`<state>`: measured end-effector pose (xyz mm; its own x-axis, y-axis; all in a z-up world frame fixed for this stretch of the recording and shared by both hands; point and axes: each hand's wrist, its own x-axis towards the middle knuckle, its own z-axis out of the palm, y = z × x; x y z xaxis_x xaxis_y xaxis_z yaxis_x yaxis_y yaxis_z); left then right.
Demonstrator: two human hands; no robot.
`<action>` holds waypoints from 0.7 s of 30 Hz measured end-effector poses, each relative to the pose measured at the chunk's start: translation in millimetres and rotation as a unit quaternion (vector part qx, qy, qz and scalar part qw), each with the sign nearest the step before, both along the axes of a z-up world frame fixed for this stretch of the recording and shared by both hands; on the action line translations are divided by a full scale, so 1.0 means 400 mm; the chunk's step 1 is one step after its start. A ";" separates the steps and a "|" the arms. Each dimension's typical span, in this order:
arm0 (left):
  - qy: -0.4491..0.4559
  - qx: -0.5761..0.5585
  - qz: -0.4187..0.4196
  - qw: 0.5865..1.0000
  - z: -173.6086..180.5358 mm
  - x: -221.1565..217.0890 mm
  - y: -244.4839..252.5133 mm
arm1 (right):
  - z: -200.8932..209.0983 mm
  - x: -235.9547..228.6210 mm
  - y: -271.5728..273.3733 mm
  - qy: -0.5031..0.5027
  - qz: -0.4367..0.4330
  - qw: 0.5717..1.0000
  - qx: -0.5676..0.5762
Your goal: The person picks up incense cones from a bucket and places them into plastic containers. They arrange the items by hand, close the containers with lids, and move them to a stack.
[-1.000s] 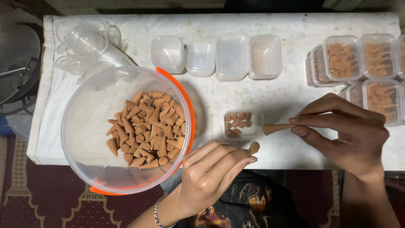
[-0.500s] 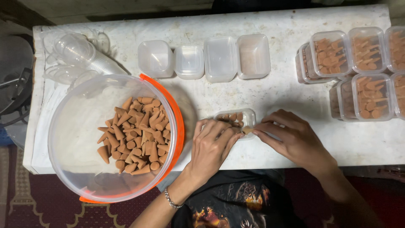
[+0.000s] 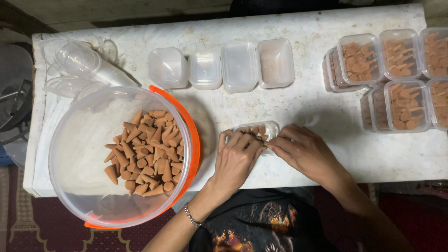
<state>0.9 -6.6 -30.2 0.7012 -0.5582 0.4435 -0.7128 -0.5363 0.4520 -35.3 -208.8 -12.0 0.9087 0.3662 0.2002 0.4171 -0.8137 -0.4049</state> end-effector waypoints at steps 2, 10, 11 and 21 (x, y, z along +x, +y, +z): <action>0.000 0.024 -0.004 1.000 -0.014 0.002 0.000 | -0.007 0.001 0.001 -0.002 -0.005 1.000 -0.007; 0.025 0.057 -0.013 0.998 -0.004 0.010 0.001 | -0.001 0.007 0.011 0.016 -0.002 1.000 -0.003; 0.030 0.064 -0.016 0.997 -0.006 0.010 0.002 | 0.000 0.008 0.012 0.020 -0.002 1.000 -0.006; 0.072 0.070 -0.028 0.995 0.018 0.017 0.023 | 0.008 0.006 0.003 0.076 -0.013 0.997 0.016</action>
